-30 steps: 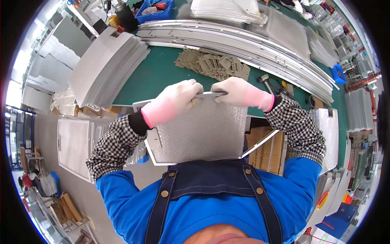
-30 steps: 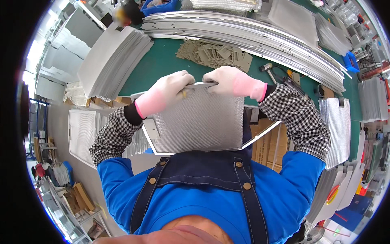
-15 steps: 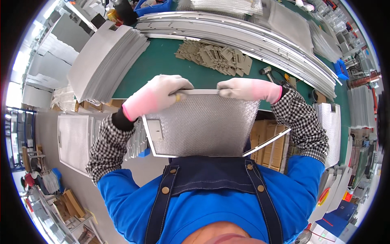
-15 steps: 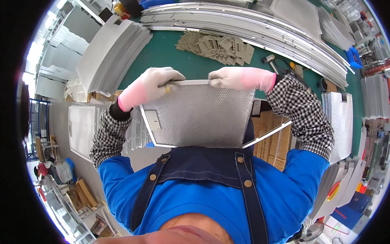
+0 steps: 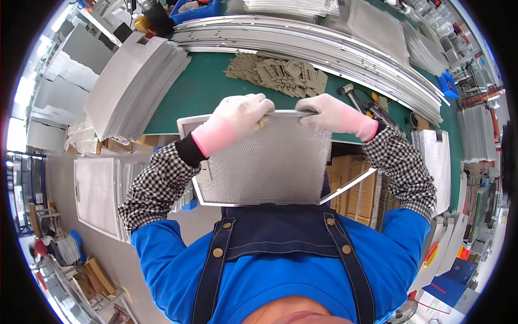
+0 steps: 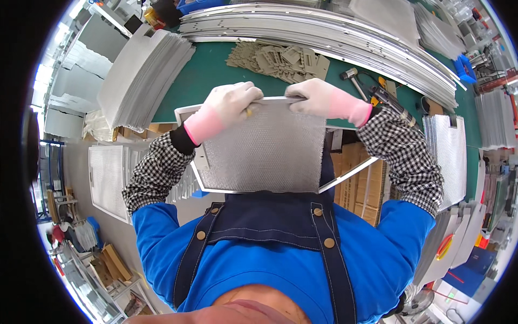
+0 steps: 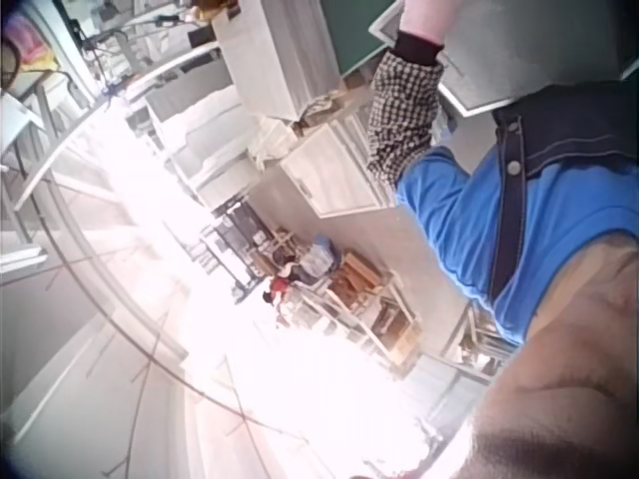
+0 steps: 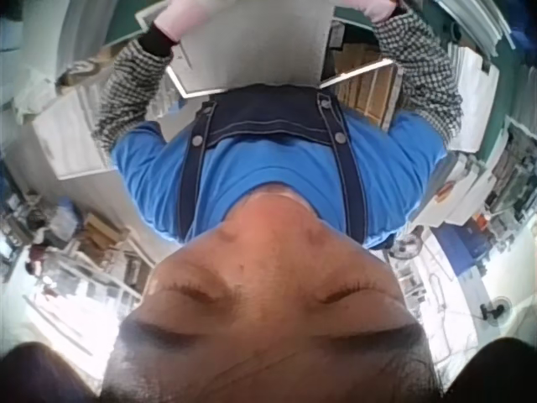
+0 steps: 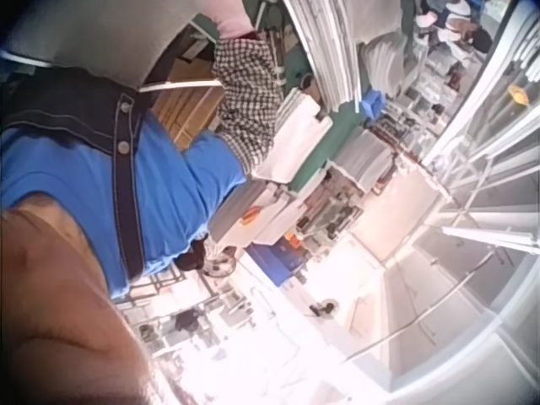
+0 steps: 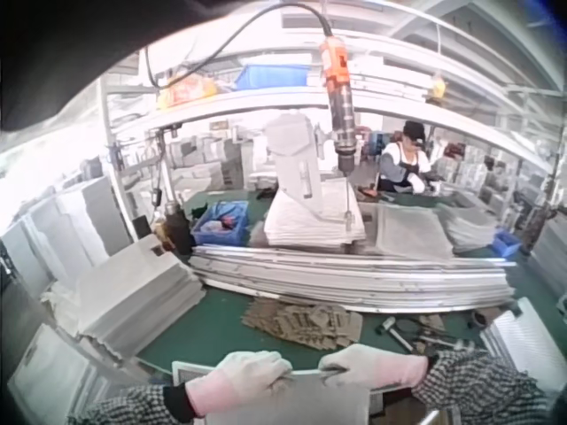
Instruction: The person assembles air filters by hand at a factory workstation. They pick up a mesh filter, insert a cardboard spacer, and fit a white plastic frame around it. The person uses a hammer to tap the frame into place and a power tool to secure the assembly. Completed units are stacked on the table.
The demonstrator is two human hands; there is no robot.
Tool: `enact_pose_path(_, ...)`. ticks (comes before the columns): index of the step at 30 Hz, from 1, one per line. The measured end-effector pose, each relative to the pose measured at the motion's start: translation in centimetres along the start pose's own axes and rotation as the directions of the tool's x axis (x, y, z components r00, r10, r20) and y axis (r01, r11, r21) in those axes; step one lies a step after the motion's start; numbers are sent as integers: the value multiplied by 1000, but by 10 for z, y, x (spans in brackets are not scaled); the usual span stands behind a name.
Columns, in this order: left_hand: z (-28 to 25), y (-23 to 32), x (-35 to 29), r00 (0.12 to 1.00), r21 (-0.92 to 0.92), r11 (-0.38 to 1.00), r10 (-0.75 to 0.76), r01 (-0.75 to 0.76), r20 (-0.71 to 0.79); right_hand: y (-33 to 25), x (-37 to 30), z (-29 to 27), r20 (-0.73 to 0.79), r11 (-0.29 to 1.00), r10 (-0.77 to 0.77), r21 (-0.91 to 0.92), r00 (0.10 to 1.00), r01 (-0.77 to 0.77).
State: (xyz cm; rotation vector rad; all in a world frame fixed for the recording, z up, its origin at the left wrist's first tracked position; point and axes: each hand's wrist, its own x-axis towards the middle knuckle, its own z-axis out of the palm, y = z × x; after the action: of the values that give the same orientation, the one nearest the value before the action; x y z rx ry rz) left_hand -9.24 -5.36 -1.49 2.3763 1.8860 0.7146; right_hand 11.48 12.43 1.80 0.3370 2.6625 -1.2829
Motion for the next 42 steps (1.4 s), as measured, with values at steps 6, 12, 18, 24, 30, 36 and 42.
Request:
enact_pose_path(6,0,9,5,989,-266,953,-136,146,58,-12,15,19,-62,987,-124,-113,990,117)
enact_pose_path(12,-40,-3,9,812,-499,697,-209,514,545,-21,31,19,129,962,-161,-203,979,184)
enact_pose_path(18,-21,8,9,930,-380,881,-156,283,333,-8,24,0,287,999,23,-44,958,-10)
enact_pose_path(24,-11,9,18,906,-384,849,-227,364,359,10,-31,-12,70,988,109,-116,992,-100)
enact_pose_path(30,18,27,64,955,-586,778,-57,225,290,15,-37,-5,-22,988,1,-156,1000,-4)
enact_pose_path(36,8,33,71,911,-518,792,-114,324,397,6,-54,3,-133,960,198,225,971,-165)
enact_pose_path(42,4,36,64,894,-664,612,-183,430,410,15,-59,29,-282,920,164,391,945,-43)
